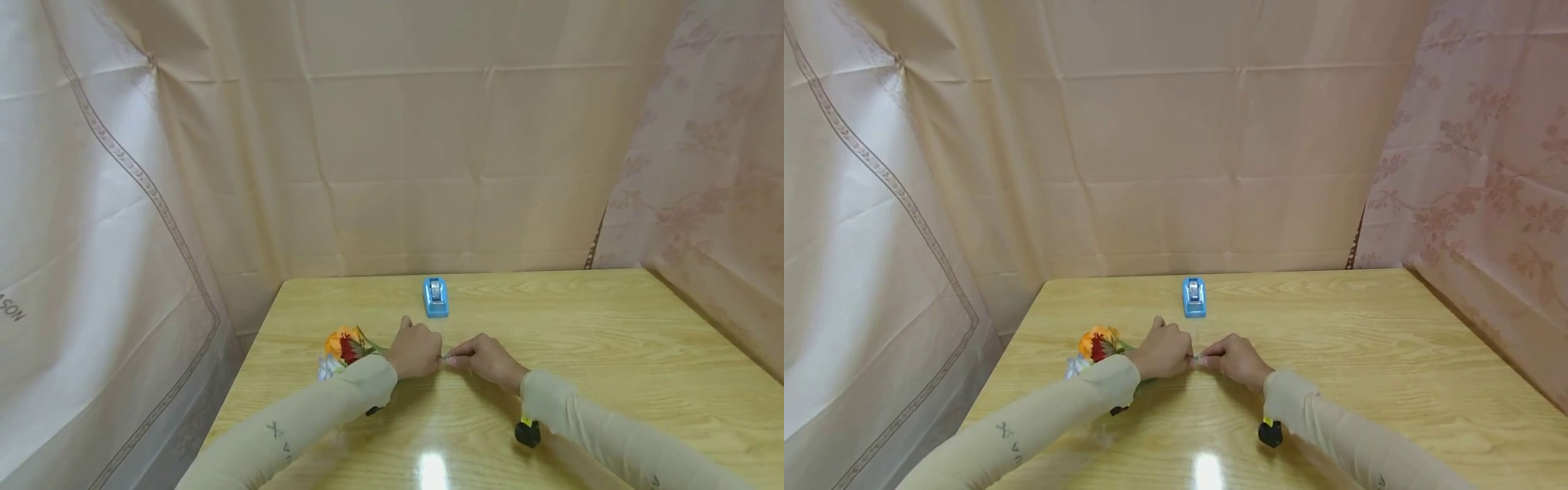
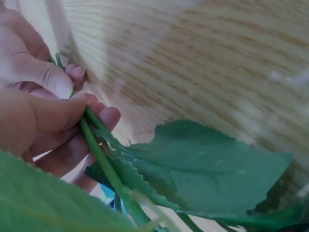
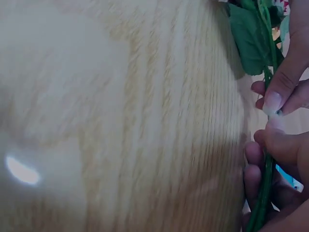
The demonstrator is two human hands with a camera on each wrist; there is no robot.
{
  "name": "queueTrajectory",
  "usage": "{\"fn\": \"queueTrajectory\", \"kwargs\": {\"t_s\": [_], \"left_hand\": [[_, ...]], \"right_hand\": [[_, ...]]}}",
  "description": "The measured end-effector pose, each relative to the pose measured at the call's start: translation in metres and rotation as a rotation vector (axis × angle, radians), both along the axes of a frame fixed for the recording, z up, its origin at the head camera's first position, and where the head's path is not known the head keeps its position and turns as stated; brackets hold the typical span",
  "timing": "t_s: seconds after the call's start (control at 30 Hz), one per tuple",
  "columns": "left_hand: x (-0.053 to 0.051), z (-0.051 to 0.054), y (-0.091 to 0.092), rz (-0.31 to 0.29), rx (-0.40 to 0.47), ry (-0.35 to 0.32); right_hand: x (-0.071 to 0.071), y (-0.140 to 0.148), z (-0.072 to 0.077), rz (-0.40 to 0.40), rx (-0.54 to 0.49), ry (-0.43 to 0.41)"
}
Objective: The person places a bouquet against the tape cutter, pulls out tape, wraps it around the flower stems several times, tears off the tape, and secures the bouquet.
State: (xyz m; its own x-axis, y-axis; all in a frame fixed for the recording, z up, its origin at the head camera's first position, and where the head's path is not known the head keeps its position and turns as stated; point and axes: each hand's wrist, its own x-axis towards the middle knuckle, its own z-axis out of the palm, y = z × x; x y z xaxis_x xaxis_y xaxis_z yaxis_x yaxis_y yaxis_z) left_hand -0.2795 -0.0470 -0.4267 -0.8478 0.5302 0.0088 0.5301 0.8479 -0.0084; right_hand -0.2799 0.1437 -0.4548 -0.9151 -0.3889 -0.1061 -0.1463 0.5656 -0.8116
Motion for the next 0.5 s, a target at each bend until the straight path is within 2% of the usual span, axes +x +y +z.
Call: {"fn": "queueTrajectory", "kwargs": {"t_s": [0.1, 0.33, 0.43, 0.5], "left_hand": [[0.0022, 0.0010, -0.0006, -0.008, -0.034, 0.043], [0.0050, -0.0013, -0.0016, -0.046, -0.042, 0.120], [0.0025, -0.0026, -0.0015, -0.050, -0.020, 0.090], [-0.0009, -0.0034, -0.0020, -0.052, 0.012, 0.030]], "right_hand": [[-0.0009, 0.0011, 0.0007, 0.023, 0.021, 0.022], [-0.0032, 0.0006, 0.0020, 0.046, 0.068, 0.082], [-0.0037, 0.0009, 0.0003, 0.056, 0.072, 0.127], [-0.0038, 0.0015, -0.0014, 0.062, 0.058, 0.148]]}}
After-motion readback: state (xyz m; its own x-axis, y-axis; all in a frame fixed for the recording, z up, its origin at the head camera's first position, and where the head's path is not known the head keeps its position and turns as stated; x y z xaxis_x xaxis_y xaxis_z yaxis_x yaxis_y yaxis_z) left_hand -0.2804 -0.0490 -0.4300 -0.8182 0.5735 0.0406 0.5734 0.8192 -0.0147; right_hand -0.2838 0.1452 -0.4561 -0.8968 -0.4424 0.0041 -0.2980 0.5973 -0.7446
